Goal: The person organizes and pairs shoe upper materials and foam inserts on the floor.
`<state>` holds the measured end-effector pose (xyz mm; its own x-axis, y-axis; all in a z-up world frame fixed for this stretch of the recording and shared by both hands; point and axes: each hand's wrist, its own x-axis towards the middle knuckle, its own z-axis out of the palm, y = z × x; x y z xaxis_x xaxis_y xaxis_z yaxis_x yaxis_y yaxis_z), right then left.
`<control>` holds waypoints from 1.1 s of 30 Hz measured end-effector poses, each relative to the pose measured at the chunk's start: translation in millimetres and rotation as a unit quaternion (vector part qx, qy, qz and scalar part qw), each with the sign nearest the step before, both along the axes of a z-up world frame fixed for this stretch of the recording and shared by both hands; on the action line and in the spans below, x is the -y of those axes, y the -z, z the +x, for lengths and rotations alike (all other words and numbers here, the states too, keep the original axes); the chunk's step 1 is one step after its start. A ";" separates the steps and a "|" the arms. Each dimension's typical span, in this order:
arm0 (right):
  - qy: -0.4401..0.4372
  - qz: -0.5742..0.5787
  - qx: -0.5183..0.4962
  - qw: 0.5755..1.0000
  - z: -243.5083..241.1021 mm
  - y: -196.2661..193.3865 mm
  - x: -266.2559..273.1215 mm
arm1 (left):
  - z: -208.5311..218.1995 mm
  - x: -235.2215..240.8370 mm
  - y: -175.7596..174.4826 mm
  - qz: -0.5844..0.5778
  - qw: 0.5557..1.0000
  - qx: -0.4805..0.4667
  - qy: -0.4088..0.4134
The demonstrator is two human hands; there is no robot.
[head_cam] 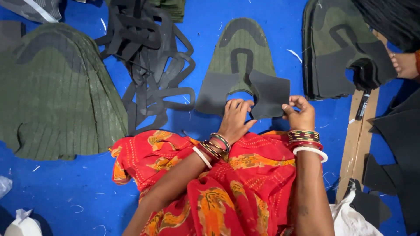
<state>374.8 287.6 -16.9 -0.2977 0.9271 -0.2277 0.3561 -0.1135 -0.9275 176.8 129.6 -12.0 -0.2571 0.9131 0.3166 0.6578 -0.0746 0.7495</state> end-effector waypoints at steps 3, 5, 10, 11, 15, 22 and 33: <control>-0.002 0.004 0.042 0.999 -2.1 0.5 3.2 | 2.5 0.6 7.0 0.003 1.000 -0.003 -0.001; 0.006 0.007 0.049 0.999 -4.0 2.5 1.3 | 0.7 -1.4 9.3 0.006 1.000 -0.005 -0.004; 0.008 0.009 0.063 0.998 -4.8 9.4 -1.5 | 1.2 -2.7 10.8 0.008 1.000 -0.011 -0.007; 0.009 0.005 0.060 0.998 -4.7 10.8 -1.4 | 1.3 -2.7 10.6 0.010 1.000 -0.014 -0.007; 0.003 0.009 0.083 0.997 -11.4 4.7 1.9 | 1.5 -2.6 7.1 0.011 1.000 -0.026 -0.004; 0.046 0.029 0.120 0.991 -17.0 -0.8 5.7 | 1.1 -4.6 6.3 0.035 0.997 -0.070 0.004; 0.022 0.111 0.204 0.972 -20.5 -6.4 7.1 | 1.3 -2.5 -0.2 0.015 0.996 -0.084 0.012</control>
<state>354.4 280.5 -10.5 -0.1842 0.9766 -0.1110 0.6988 0.0507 -0.7135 178.1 132.1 -11.8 -0.1771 0.9078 0.3802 0.7710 -0.1121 0.6269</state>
